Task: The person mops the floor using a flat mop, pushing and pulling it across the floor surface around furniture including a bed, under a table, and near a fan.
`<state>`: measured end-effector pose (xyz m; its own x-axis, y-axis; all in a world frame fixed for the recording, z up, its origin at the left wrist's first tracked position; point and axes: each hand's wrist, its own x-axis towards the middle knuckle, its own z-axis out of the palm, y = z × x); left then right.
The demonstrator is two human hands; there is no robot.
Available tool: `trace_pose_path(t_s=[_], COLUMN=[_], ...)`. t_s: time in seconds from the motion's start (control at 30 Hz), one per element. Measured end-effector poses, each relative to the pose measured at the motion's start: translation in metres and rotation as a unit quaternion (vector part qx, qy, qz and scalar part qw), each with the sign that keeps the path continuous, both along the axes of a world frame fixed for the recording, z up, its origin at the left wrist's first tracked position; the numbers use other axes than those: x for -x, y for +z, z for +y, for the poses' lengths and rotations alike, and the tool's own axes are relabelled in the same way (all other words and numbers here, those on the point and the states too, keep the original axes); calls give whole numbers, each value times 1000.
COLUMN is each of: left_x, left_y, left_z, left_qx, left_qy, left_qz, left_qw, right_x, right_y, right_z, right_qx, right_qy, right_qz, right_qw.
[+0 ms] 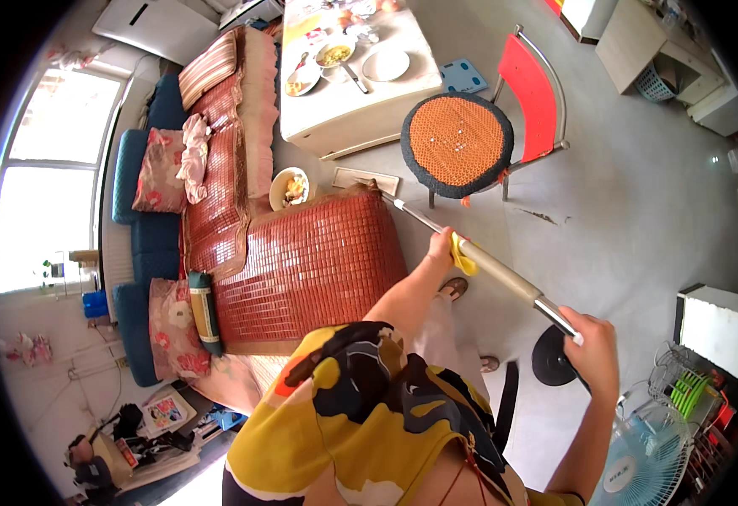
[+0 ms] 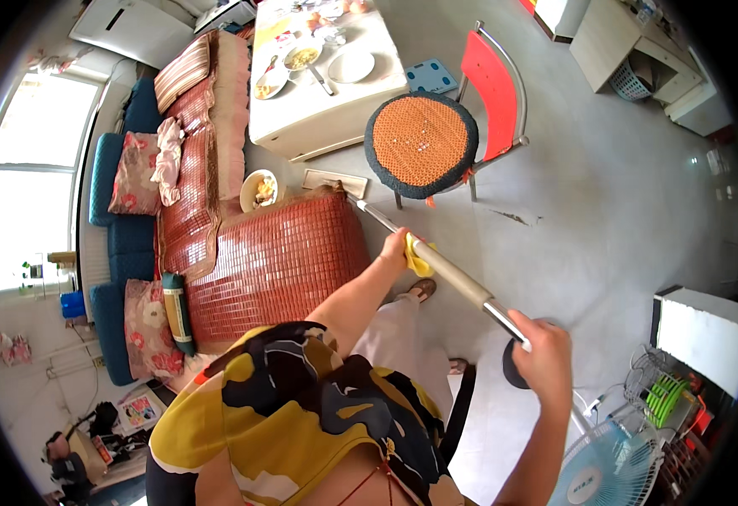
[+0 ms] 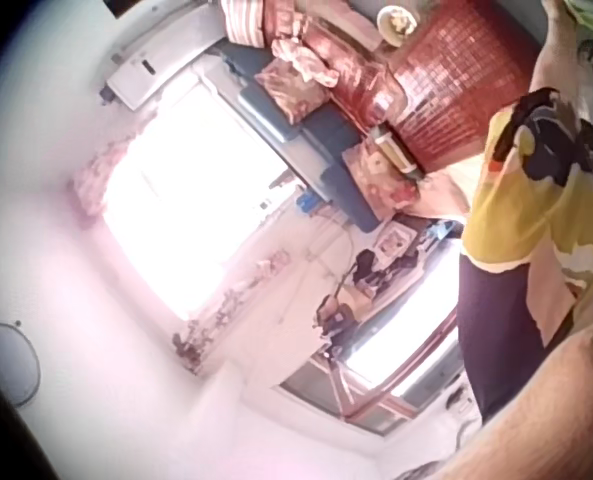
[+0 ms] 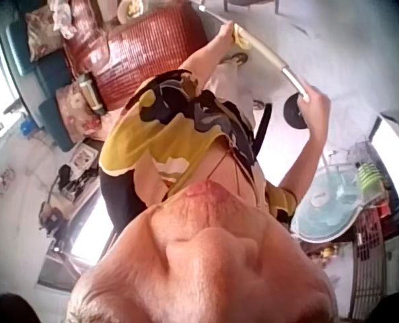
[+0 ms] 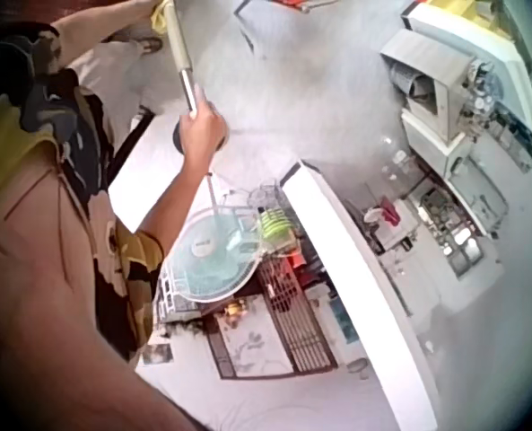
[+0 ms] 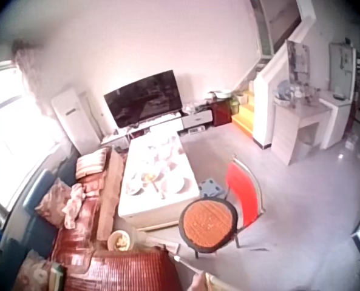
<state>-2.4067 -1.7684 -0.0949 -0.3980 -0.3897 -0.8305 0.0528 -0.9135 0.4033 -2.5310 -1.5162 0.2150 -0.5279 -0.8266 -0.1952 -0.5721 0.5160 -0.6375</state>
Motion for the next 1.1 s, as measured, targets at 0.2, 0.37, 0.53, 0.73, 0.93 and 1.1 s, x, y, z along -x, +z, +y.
trace_pose_path(t_s=[0.2, 0.37, 0.53, 0.73, 0.93, 1.1], left_x=[-18, -27, -39, -45, -31, -30], left_y=[0, -1, -14, -40, -1, 26], left_z=[-12, -7, -29, -69, -18, 9], left_qx=[8, 58, 187, 191, 213, 172], left_qy=[-91, -145, -303, -334, -464, -497], left_qz=[-98, -215, -346, -379, -371, -330], left_qw=[991, 964, 868, 842, 775, 784], right_x=[-48, -93, -128, -133, -133, -141], right_y=[-7, -6, -22, -23, -2, 0], right_z=[12, 22, 13, -24, 15, 59], right_qx=[-4, -75, -21, 0, -64, -34], right_qy=[-117, -288, -419, -459, -463, -439], right_qz=[-136, -308, -470, -584, -654, -696], right_qw=[984, 904, 777, 669, 594, 567])
